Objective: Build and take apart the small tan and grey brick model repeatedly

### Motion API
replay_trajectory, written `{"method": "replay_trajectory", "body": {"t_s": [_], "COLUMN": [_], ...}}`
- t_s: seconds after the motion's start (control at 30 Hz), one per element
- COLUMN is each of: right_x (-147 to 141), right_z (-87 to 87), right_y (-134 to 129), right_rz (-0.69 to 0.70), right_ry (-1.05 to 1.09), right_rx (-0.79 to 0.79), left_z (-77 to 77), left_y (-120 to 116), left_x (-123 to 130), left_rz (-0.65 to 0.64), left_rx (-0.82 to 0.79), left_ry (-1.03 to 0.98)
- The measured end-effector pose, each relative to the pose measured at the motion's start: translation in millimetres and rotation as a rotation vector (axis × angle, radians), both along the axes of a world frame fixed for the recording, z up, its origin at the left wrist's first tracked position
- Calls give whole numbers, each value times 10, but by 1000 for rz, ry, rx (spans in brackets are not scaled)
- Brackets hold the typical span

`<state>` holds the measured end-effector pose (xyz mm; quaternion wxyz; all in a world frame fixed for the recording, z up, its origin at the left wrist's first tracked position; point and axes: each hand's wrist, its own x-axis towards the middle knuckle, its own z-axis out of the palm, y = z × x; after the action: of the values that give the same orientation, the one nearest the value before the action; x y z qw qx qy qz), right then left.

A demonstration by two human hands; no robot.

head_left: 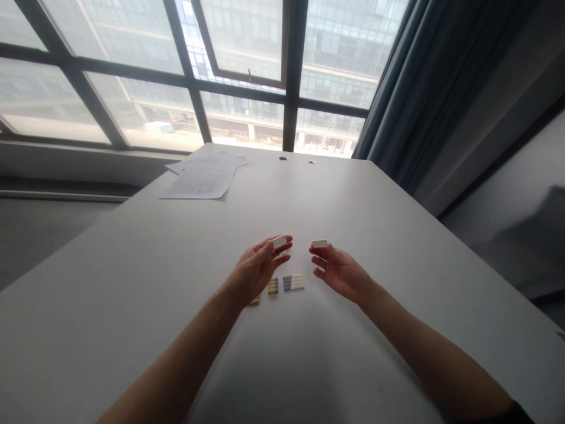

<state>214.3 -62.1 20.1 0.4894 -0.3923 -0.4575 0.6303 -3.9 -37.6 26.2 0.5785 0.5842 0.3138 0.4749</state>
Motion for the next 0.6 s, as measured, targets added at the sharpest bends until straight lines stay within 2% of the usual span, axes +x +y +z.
{"method": "replay_trajectory", "body": {"t_s": [0.07,0.17,0.27,0.4,0.5,0.6], "right_x": [5,36,42,11,7,17], "right_z": [0,-59,-194,-357,-392,-376], "right_y": [-90,-275,-432,-509,-530,-563], "right_rz": [9,53,105,127,91,110], "right_ry": [-298,-796,-1088,-1218,-1232,-1209], "right_rx": [195,559,748,832,889,991], "left_z": [26,-24,-159,-296,-317,-314], "left_y": [-128,-364,-561,-652,-662,-689], "left_x": [-71,-112,-67,-3,-44,-112], "left_rz": [6,68,122,101,103,51], "left_rx": [95,444,721,830,877,939], "left_ry": [143,602,943,1118,1122,1065]}}
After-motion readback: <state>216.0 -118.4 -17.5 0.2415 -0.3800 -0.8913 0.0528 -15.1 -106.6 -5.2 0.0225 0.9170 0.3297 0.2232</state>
